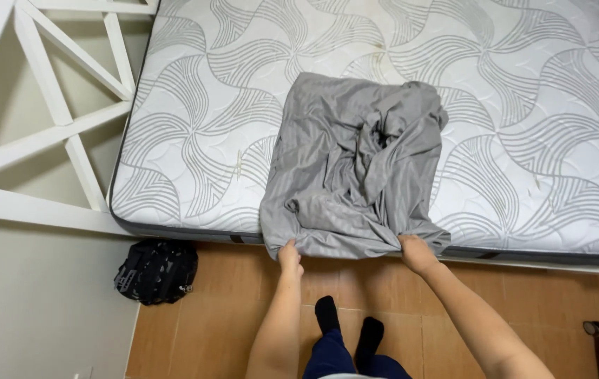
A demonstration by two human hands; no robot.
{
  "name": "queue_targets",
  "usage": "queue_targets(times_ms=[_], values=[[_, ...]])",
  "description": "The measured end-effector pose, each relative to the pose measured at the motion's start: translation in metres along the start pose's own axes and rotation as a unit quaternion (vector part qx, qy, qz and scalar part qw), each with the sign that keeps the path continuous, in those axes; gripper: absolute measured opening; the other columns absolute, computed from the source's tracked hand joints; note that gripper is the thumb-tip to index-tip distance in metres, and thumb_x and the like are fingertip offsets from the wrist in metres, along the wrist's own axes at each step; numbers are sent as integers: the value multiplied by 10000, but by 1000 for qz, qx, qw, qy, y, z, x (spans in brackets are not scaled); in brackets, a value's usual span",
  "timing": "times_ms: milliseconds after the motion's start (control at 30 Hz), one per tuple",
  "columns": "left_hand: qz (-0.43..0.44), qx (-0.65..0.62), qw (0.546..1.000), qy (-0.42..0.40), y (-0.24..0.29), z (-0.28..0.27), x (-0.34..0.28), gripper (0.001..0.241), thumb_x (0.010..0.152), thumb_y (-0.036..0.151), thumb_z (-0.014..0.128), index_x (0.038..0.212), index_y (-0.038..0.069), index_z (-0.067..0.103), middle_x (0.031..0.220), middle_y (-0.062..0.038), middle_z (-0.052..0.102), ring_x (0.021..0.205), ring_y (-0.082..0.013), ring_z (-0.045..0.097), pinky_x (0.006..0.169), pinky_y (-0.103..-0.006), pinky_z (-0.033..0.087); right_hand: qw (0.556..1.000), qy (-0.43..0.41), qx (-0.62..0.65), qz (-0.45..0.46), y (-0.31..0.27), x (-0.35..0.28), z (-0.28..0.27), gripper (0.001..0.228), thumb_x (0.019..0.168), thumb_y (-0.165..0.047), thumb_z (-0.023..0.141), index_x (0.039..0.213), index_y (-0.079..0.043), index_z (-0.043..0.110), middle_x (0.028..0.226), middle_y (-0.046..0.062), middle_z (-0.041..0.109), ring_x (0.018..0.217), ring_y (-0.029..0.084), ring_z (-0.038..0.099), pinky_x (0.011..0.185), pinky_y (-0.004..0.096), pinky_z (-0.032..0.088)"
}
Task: The person folds a grey sheet on a mattress and places it on a clothing rack. The person then wipes the mattress surface with a dark cloth and a rainbow duster before unfolding a pink sheet on the mattress.
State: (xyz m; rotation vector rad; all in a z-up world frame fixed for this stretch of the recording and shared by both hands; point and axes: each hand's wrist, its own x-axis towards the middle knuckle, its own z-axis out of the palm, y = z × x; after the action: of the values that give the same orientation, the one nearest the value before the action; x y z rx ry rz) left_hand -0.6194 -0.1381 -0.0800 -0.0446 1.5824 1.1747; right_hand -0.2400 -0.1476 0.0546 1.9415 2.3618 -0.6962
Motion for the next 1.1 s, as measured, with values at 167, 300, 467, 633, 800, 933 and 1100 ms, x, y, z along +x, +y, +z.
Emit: queue_targets(times_ms=[167, 300, 467, 633, 800, 933, 1100], values=[[84, -29, 996, -17, 15, -34, -65, 452, 892, 189, 651, 1261, -68, 612, 1235, -136, 678, 1081, -247, 622, 922, -353, 467, 995, -83, 61, 4, -19, -61, -8, 271, 874, -191, 658, 1115, -81, 710, 1104, 209, 716, 1068, 405, 658, 920, 488, 518], [96, -13, 995, -36, 30, -36, -116, 509, 899, 204, 631, 1292, -117, 589, 1307, -197, 658, 1172, -290, 615, 1017, -378, 450, 990, -104, 92, -12, 1, -91, -5, 356, 855, -318, 766, 1125, -93, 711, 1078, 199, 741, 1033, 409, 677, 893, 471, 539], [136, 1, 990, -35, 38, -12, -141, 520, 901, 218, 644, 1283, -129, 578, 1296, -191, 654, 1170, -276, 619, 1008, -367, 455, 994, -25, 103, -32, 24, -102, -36, 501, 782, -285, 831, 1198, -75, 650, 1047, 233, 728, 1005, 431, 674, 849, 493, 536], [204, 32, 978, -37, 59, 18, -169, 517, 890, 259, 674, 1211, -144, 636, 1213, -189, 704, 1102, -267, 652, 950, -357, 487, 992, 8, 111, 53, 1, -112, -111, 746, 816, -238, 805, 1453, -105, 441, 938, 271, 726, 937, 450, 681, 841, 516, 529], [260, 89, 961, -26, 87, 52, -182, 472, 911, 278, 672, 1206, -91, 662, 1179, -174, 727, 1064, -258, 672, 927, -347, 494, 993, 107, 41, -14, 4, -90, -134, 446, 877, -140, 669, 1315, -219, 639, 995, 213, 724, 946, 446, 677, 812, 542, 525], [278, 63, 957, -61, 105, 89, -165, 448, 917, 257, 663, 1244, -49, 646, 1221, -142, 715, 1100, -236, 662, 948, -330, 485, 989, 144, 20, -21, 29, -47, -132, 333, 908, -193, 663, 1240, -175, 675, 1009, 189, 729, 970, 426, 681, 834, 544, 523], [324, 80, 938, -88, 141, 142, -134, 394, 962, 257, 645, 1221, -39, 661, 1197, -124, 715, 1075, -224, 655, 945, -338, 478, 986, 158, -45, 11, 32, 12, -157, 291, 954, -129, 592, 1220, -186, 696, 1048, 146, 699, 1017, 396, 633, 860, 550, 497]])
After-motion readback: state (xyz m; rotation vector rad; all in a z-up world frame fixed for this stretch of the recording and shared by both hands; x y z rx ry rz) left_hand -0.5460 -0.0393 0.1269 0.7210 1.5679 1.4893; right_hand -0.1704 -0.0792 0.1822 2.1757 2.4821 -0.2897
